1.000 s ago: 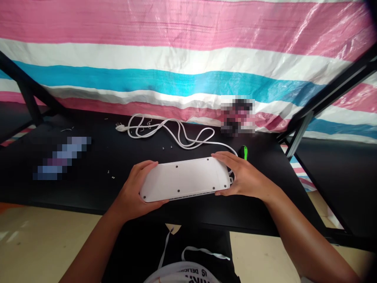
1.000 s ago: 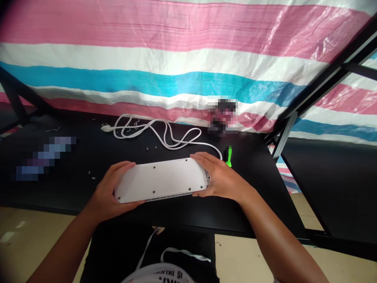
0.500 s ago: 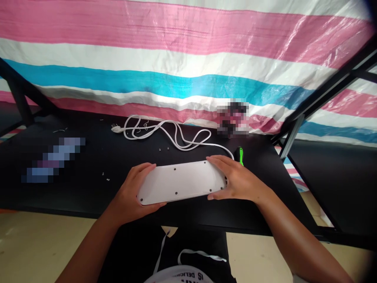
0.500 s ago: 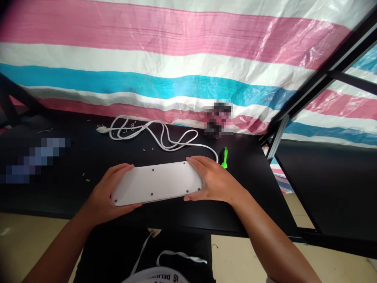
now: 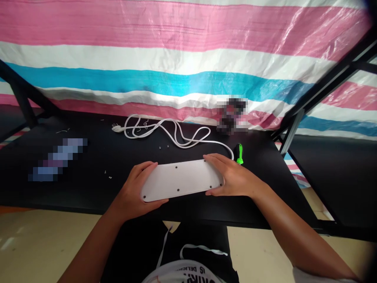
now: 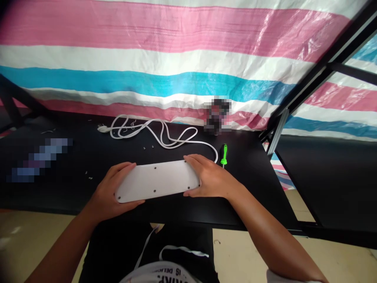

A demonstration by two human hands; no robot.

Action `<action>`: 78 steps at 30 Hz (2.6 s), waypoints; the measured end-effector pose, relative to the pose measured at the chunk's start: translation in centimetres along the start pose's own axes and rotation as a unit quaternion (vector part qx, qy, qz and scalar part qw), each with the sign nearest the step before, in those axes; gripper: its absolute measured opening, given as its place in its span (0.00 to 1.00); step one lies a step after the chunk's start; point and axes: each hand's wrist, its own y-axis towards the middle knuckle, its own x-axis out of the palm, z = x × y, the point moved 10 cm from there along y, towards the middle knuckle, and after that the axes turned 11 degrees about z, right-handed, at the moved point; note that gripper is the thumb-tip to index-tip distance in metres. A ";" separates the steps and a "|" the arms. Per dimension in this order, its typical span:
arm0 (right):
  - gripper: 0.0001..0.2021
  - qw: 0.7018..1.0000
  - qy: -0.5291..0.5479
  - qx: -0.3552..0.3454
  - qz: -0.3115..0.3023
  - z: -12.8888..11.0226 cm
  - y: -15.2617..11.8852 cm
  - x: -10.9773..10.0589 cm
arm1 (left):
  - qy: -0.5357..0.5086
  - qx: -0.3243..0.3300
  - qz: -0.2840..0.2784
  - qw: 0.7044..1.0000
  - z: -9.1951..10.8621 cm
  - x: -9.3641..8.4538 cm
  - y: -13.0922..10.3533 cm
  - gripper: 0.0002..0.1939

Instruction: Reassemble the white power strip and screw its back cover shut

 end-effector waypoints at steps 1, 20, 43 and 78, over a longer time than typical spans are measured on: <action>0.52 1.000 0.006 0.006 0.000 0.1 0.0 -0.1 | 0.001 0.002 0.004 1.000 0.1 -0.1 0.1 0.46; 0.57 0.983 0.051 -0.072 0.162 -2.3 -0.2 -4.4 | 0.048 0.055 0.158 0.985 2.1 -4.0 -0.4 0.53; 0.56 0.995 0.045 -0.023 0.087 -1.6 0.0 -3.6 | 0.075 0.028 0.133 0.988 1.8 -3.5 -0.3 0.53; 0.52 0.995 0.059 -0.033 0.070 0.0 0.5 -1.9 | 0.033 0.059 0.070 0.995 1.5 -1.4 0.6 0.47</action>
